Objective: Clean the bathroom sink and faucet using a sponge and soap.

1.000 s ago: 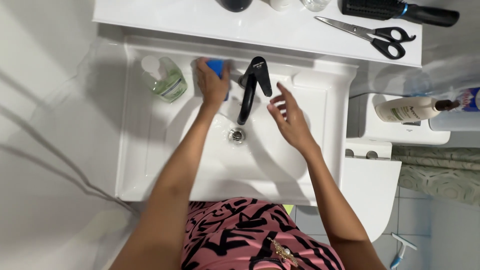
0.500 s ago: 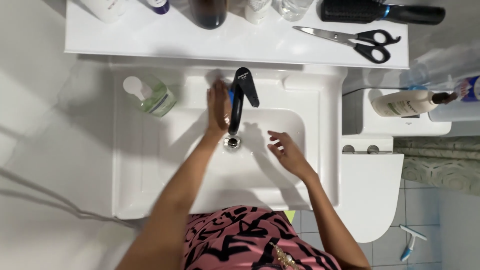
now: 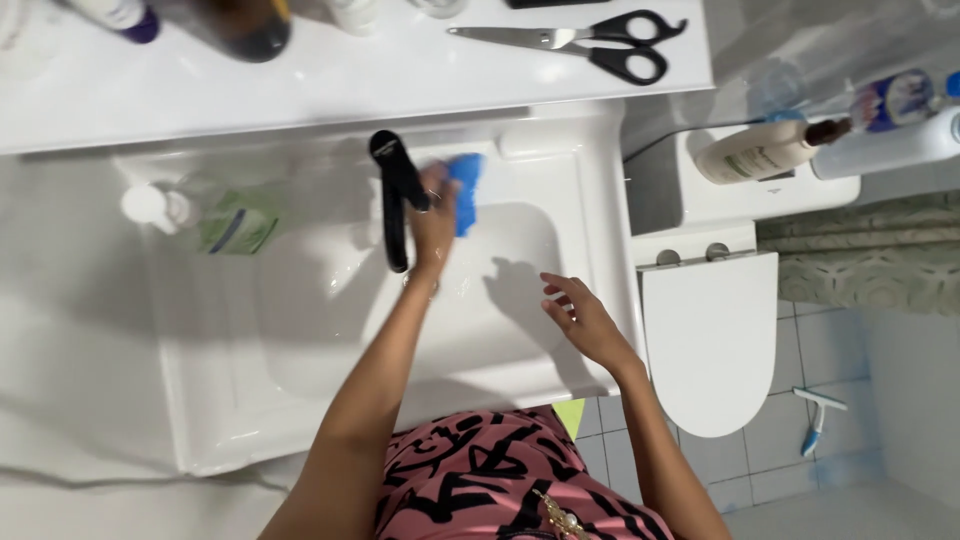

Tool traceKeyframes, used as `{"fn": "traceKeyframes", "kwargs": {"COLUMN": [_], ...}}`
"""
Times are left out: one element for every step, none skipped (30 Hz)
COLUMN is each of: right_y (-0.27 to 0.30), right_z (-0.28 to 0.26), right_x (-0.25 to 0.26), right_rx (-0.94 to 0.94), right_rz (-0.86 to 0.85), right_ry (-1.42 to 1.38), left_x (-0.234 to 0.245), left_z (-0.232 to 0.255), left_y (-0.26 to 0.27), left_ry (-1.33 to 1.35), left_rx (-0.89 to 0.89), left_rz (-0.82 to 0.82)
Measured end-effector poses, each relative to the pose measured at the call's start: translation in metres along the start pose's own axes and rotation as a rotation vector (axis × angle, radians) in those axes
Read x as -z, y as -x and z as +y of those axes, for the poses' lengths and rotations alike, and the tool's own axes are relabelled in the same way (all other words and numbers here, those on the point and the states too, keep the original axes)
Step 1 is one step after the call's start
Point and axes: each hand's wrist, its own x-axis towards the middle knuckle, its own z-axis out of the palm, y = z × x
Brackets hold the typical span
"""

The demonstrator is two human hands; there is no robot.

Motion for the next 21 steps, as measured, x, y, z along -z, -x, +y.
{"fn": "traceKeyframes", "kwargs": {"right_y": [0.002,0.002,0.002,0.003,0.003,0.008,0.015,0.017,0.018,0.023,0.029,0.031,0.031,0.033,0.035,0.034,0.032,0.031,0.033,0.035,0.036], "right_z": [0.009,0.017,0.026,0.026,0.027,0.029,0.034,0.039,0.044,0.045,0.046,0.046,0.048,0.049,0.050,0.053,0.055,0.058,0.053,0.048,0.044], "right_x": [0.001,0.003,0.006,0.010,0.014,0.015,0.014,0.016,0.018,0.023,0.028,0.032,0.037,0.039,0.040,0.042,0.043,0.044,0.048,0.055,0.062], "right_rx": [-0.005,-0.002,0.001,0.002,0.001,-0.008,-0.015,-0.026,-0.037,-0.045,-0.067,-0.082,-0.083,-0.120,-0.157,-0.156,-0.111,-0.067,-0.067,-0.075,-0.084], "right_rz": [0.006,0.001,-0.004,0.005,-0.002,-0.014,-0.011,-0.058,-0.105,-0.100,-0.101,-0.101,-0.094,-0.108,-0.122,-0.132,-0.140,-0.146,-0.154,-0.168,-0.183], "right_ry": [-0.002,-0.005,-0.008,-0.007,0.004,0.012,0.010,0.035,0.059,0.058,0.038,0.019,0.017,-0.003,-0.024,-0.026,-0.015,-0.004,-0.006,0.001,0.008], "left_x": [-0.006,-0.014,-0.021,-0.027,-0.034,-0.040,-0.033,-0.031,-0.030,-0.031,-0.033,-0.033,-0.053,-0.069,-0.085,-0.099,-0.113,-0.129,-0.119,-0.114,-0.109], "left_z": [0.007,0.015,0.023,0.013,0.003,-0.009,-0.018,-0.023,-0.029,-0.032,-0.035,-0.037,-0.026,-0.017,-0.008,-0.005,-0.002,0.001,-0.018,-0.035,-0.053], "left_y": [0.006,0.010,0.014,0.008,0.002,0.002,0.001,-0.008,-0.018,-0.021,-0.025,-0.032,-0.037,-0.039,-0.041,-0.043,-0.045,-0.047,-0.053,-0.061,-0.069], "left_ry": [0.001,-0.218,-0.436,-0.431,-0.696,-0.963,-0.960,-0.955,-0.950,-0.944,-0.810,-0.677,-0.674,-0.844,-1.010,-1.019,-0.832,-0.618,-0.623,-0.624,-0.624], "left_rx": [-0.001,-0.137,-0.274,-0.281,-0.476,-0.663,-0.664,-0.680,-0.696,-0.699,-0.506,-0.318,-0.324,-0.387,-0.452,-0.446,-0.686,-0.901,-0.894,-0.757,-0.620], "left_rz": [-0.008,0.083,0.174,0.172,0.109,0.033,0.026,0.030,0.033,0.026,0.072,0.118,0.115,0.297,0.481,0.481,0.166,-0.151,-0.151,-0.133,-0.115]}}
